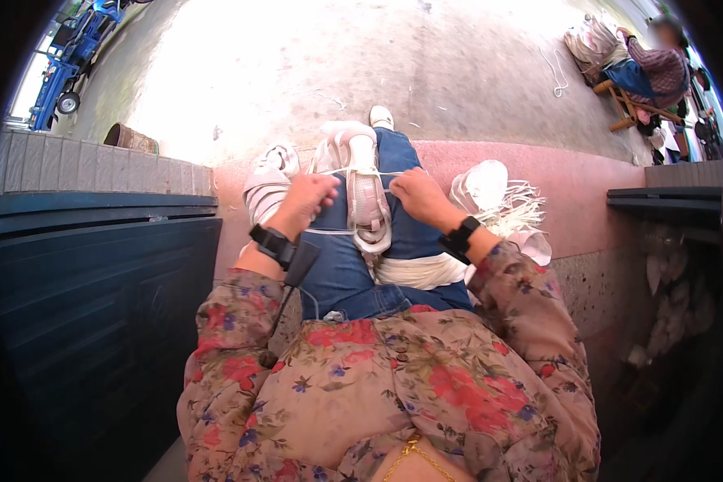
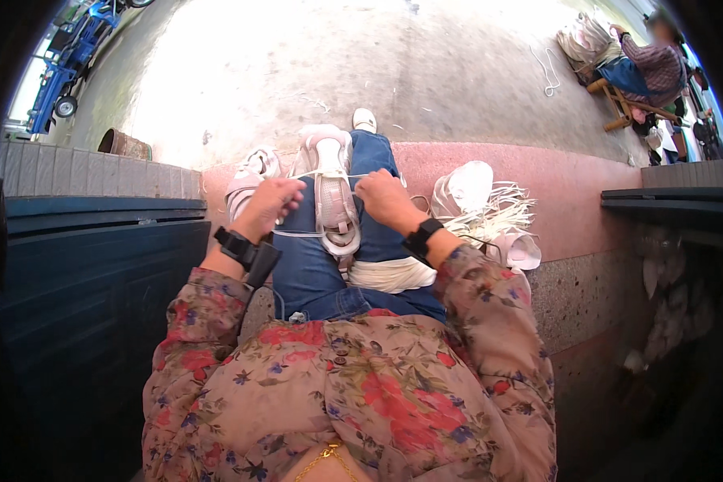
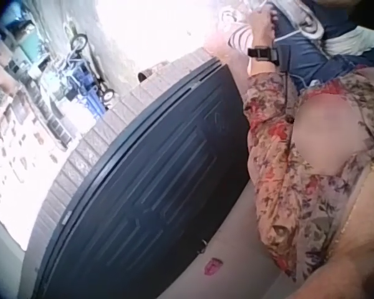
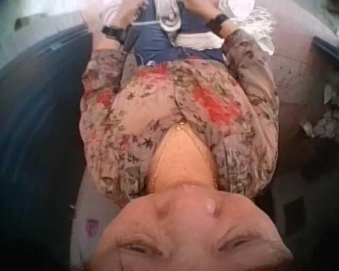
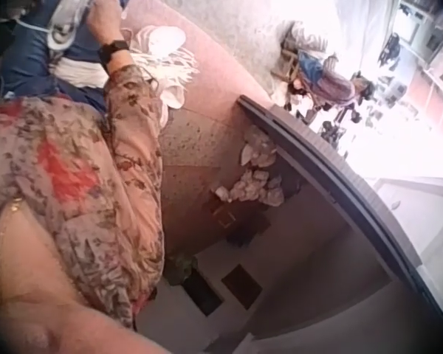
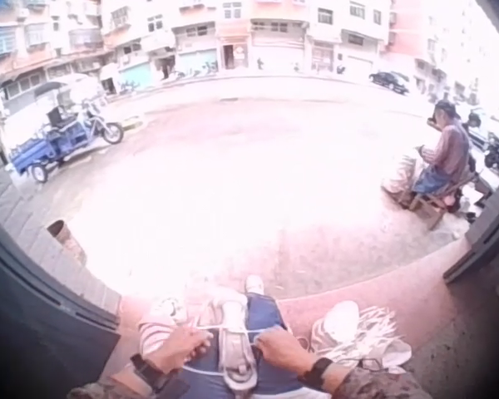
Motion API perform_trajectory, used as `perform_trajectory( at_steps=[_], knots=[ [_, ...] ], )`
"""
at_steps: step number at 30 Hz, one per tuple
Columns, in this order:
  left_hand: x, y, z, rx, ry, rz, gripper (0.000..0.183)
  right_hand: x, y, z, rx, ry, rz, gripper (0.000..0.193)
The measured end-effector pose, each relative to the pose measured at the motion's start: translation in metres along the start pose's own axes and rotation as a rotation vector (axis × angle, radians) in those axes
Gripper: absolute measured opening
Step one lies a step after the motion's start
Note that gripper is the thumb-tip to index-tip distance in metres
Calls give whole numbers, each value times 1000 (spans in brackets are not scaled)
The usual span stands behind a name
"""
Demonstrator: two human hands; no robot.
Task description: The recorder is lacing a series of white shoes while sitting at a workshop entrance.
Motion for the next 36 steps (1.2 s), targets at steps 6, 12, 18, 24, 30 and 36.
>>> perform_trajectory(
  at_steps=[6, 12, 18, 24, 30, 36],
  knots=[
    [11, -6, 12, 120, -228, 230, 14, 6, -15, -10, 199, 261, 129, 14],
    [12, -13, -6, 213, -311, 392, 16, 6, -25, -2, 108, 356, 139, 12],
    [36, -6, 9, 277, -646, 682, 18, -12, -25, -3, 34, 438, -33, 9],
    [45, -10, 23, 279, -854, 696, 16, -32, -36, 7, -27, 656, -124, 6],
    [58, 1, 31, 256, -1116, 700, 14, -14, -37, 8, -39, 497, 16, 8],
    [64, 5, 55, 367, -1359, 902, 17, -3, -34, 11, -44, 484, 108, 13]
  ],
)
Point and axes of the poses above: each hand's wrist, its own y-axis away from the middle knuckle, its own z-axis out of the palm, x = y × z, the point moved 9 cm from there along -y, towards the middle knuckle, and after that the axes turned 5 degrees about -z, right-handed, at the moved point
